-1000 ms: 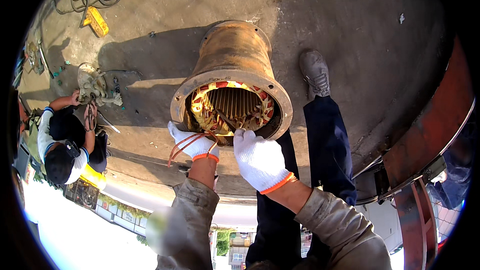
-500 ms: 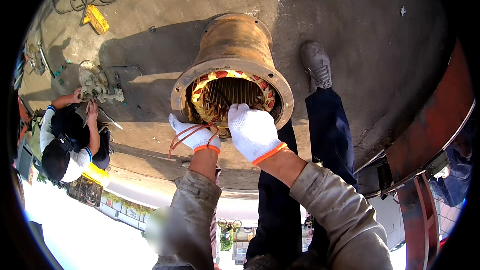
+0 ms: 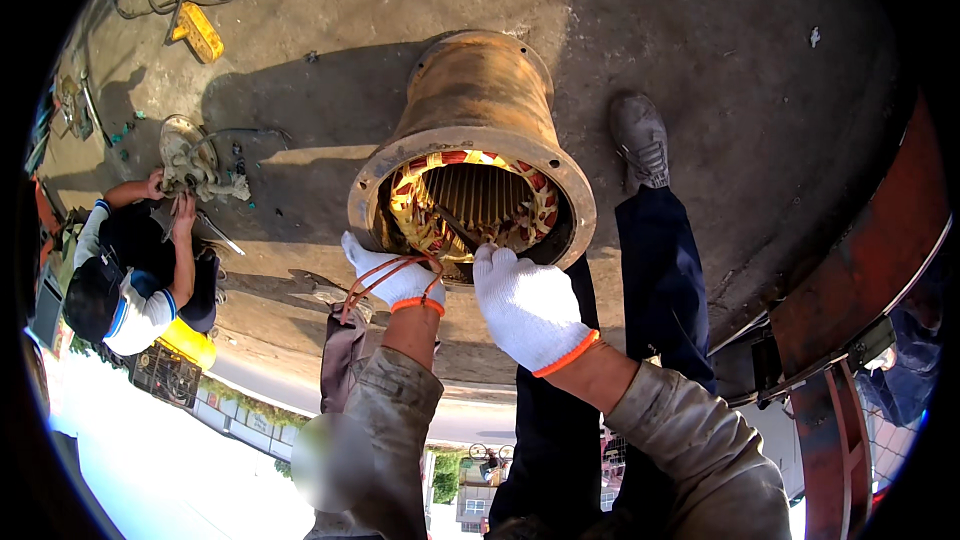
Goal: The person uses a red-handled tool to pull and adjust copper windings inside the stator of a large cylindrical motor. The work is performed continuously with both hands inside the stator bore, while another person works nearby on a separate component.
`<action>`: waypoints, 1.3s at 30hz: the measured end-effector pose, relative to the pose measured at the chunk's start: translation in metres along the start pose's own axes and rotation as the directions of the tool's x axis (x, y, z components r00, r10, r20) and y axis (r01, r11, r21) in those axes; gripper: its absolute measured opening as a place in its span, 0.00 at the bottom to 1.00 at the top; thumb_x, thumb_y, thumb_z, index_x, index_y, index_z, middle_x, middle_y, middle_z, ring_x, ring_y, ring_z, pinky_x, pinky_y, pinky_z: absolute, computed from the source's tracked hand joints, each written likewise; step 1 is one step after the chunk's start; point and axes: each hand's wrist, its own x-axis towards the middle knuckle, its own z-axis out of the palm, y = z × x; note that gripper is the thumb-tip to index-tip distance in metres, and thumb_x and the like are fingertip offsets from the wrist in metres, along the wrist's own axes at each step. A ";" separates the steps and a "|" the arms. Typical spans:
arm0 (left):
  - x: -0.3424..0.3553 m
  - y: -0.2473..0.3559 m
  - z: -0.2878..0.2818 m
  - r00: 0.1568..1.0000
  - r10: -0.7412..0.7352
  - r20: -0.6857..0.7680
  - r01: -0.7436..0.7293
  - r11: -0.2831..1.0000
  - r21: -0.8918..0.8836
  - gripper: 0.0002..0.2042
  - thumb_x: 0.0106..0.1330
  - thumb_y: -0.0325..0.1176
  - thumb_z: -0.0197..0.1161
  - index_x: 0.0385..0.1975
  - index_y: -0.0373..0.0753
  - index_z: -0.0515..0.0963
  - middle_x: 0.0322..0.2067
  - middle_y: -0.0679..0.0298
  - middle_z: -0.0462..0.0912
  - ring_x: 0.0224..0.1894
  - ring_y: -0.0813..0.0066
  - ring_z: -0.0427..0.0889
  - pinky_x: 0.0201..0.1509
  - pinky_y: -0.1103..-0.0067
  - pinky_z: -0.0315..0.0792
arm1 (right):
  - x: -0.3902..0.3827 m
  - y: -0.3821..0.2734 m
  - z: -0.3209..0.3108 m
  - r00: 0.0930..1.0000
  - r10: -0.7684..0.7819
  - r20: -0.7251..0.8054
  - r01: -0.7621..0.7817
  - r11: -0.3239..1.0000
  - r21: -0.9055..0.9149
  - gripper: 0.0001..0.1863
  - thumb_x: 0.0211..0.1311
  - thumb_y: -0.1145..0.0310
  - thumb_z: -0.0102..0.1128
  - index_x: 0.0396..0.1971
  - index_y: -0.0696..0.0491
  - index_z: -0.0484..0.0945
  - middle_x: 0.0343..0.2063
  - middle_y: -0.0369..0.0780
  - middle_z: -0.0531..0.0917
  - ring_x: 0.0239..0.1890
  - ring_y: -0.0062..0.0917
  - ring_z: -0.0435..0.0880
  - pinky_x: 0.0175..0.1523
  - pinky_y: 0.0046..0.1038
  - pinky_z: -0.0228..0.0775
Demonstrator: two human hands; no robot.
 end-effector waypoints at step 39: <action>-0.003 0.009 0.000 0.929 -0.248 0.273 0.348 0.834 -0.428 0.31 0.80 0.54 0.44 0.69 0.35 0.66 0.66 0.49 0.72 0.65 0.55 0.74 0.69 0.60 0.71 | 0.059 0.008 0.021 0.998 0.048 -0.031 -0.044 0.992 0.116 0.15 0.54 0.71 0.65 0.40 0.64 0.81 0.30 0.48 0.83 0.26 0.39 0.89 0.28 0.33 0.81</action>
